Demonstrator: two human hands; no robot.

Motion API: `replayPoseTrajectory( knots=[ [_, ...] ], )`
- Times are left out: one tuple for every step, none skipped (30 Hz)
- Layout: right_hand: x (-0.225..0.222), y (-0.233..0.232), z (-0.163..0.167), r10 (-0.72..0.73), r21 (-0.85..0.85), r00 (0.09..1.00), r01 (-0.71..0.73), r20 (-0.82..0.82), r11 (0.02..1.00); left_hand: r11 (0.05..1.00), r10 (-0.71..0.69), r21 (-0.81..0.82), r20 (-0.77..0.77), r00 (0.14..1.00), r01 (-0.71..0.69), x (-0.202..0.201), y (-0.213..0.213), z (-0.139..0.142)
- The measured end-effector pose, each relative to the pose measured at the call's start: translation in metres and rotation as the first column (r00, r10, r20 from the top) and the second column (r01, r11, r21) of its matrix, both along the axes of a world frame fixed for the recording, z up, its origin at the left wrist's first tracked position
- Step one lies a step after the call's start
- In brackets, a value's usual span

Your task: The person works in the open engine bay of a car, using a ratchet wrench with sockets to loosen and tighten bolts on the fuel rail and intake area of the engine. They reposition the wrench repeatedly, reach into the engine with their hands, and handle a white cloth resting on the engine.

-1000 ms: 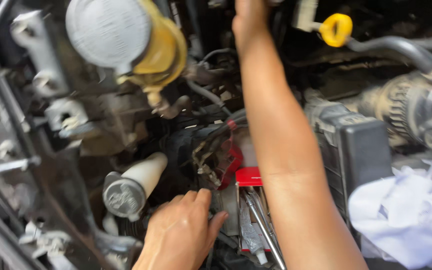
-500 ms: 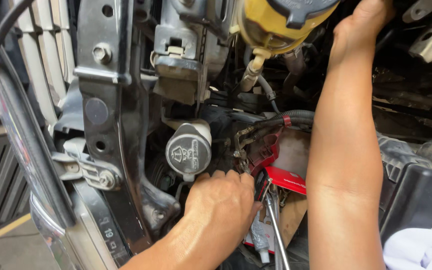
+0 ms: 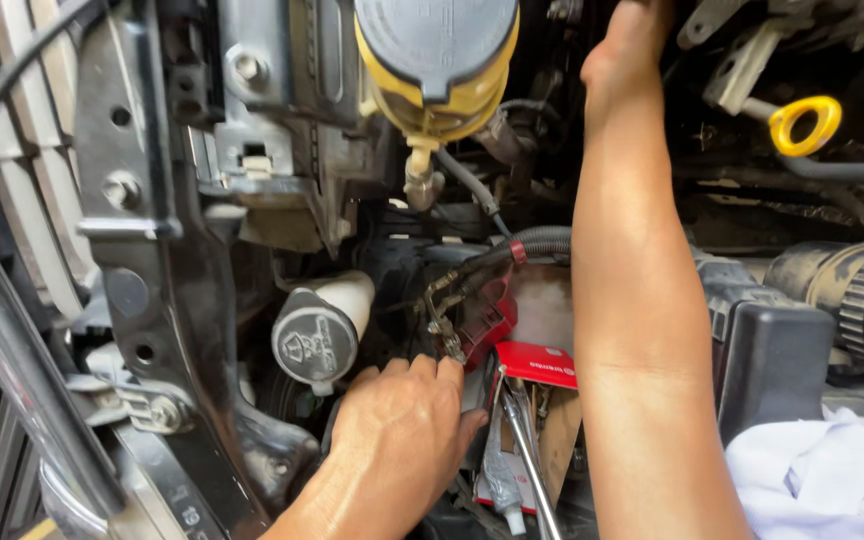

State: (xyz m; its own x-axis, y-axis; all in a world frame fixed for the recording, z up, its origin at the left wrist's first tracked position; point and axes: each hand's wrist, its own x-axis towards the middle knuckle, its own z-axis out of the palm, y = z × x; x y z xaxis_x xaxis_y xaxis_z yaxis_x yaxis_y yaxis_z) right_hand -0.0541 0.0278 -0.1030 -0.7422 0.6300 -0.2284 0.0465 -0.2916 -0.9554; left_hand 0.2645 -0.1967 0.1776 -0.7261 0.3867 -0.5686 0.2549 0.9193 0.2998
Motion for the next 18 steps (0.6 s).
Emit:
replayPoseTrajectory(
  knots=[
    [-0.003, -0.001, 0.002, 0.003, -0.006, 1.000, -0.003, -0.006, 1.000, 1.000, 0.005, 0.000, 0.000, 1.000, -0.005, 0.000, -0.001, 0.000],
    [-0.004, -0.002, 0.004, 0.008, -0.006, 1.000, -0.008, -0.007, 1.000, 1.000, 0.015, 0.004, 0.011, 1.000, -0.015, 0.001, -0.001, 0.000],
    [-0.004, -0.004, 0.008, 0.014, -0.016, 1.000, -0.015, -0.013, 1.000, 1.000, 0.019, 0.014, 0.016, 1.000, -0.019, 0.001, -0.001, 0.000],
    [-0.006, -0.004, 0.006, 0.024, -0.031, 0.999, -0.025, -0.025, 0.999, 1.000, 0.025, 0.017, 0.011, 1.000, -0.025, 0.002, -0.001, 0.000],
    [-0.005, -0.003, 0.005, 0.035, -0.050, 0.999, -0.037, -0.036, 0.998, 0.999, 0.036, 0.016, 0.006, 0.999, -0.036, 0.002, 0.000, -0.001],
    [-0.005, -0.003, 0.004, 0.054, -0.073, 0.998, -0.057, -0.041, 0.996, 1.000, 0.027, -0.008, 0.012, 1.000, -0.027, 0.002, 0.001, -0.002],
    [-0.003, -0.001, 0.004, 0.084, -0.103, 0.995, -0.088, -0.050, 0.991, 1.000, 0.008, -0.029, 0.025, 1.000, -0.008, 0.003, 0.002, -0.003],
    [-0.001, 0.001, 0.003, 0.118, -0.145, 0.991, -0.125, -0.057, 0.982, 0.999, -0.023, -0.043, 0.034, 0.999, 0.025, 0.003, 0.004, -0.004],
    [0.002, 0.003, 0.004, 0.151, -0.182, 0.986, -0.161, -0.066, 0.970, 0.998, -0.045, -0.038, 0.068, 0.997, 0.048, 0.003, 0.005, -0.005],
    [0.004, 0.005, 0.005, 0.181, -0.218, 0.980, -0.195, -0.082, 0.956, 0.998, -0.059, -0.031, 0.094, 0.994, 0.062, 0.003, 0.005, -0.006],
    [0.006, 0.007, 0.008, 0.214, -0.257, 0.972, -0.232, -0.094, 0.938, 0.998, -0.059, -0.027, 0.121, 0.991, 0.063, 0.004, 0.006, -0.006],
    [0.007, 0.008, 0.010, 0.251, -0.292, 0.962, -0.271, -0.103, 0.917, 0.998, -0.064, -0.018, 0.109, 0.992, 0.066, 0.004, 0.006, -0.005],
    [0.008, 0.009, 0.014, 0.279, -0.315, 0.955, -0.296, -0.100, 0.902, 0.998, -0.060, -0.010, 0.100, 0.993, 0.062, 0.004, 0.007, -0.004],
    [0.008, 0.009, 0.017, 0.299, -0.336, 0.949, -0.314, -0.097, 0.888, 0.998, -0.062, -0.002, 0.085, 0.994, 0.063, 0.004, 0.007, -0.003],
    [0.006, 0.009, 0.021, 0.302, -0.352, 0.949, -0.315, -0.094, 0.881, 0.998, -0.058, 0.002, 0.080, 0.995, 0.058, 0.004, 0.007, -0.003],
    [0.004, 0.009, 0.024, 0.283, -0.360, 0.954, -0.298, -0.095, 0.884, 0.998, -0.065, 0.008, 0.064, 0.996, 0.065, 0.003, 0.007, -0.002],
    [0.002, 0.008, 0.027, 0.248, -0.383, 0.965, -0.259, -0.080, 0.887, 0.997, -0.072, 0.011, 0.043, 0.996, 0.072, 0.002, 0.007, -0.002],
    [-0.001, 0.006, 0.030, 0.217, -0.362, 0.964, -0.259, -0.154, 0.896, 0.998, -0.054, 0.021, 0.022, 0.998, 0.054, 0.000, 0.006, -0.002]
  ],
)
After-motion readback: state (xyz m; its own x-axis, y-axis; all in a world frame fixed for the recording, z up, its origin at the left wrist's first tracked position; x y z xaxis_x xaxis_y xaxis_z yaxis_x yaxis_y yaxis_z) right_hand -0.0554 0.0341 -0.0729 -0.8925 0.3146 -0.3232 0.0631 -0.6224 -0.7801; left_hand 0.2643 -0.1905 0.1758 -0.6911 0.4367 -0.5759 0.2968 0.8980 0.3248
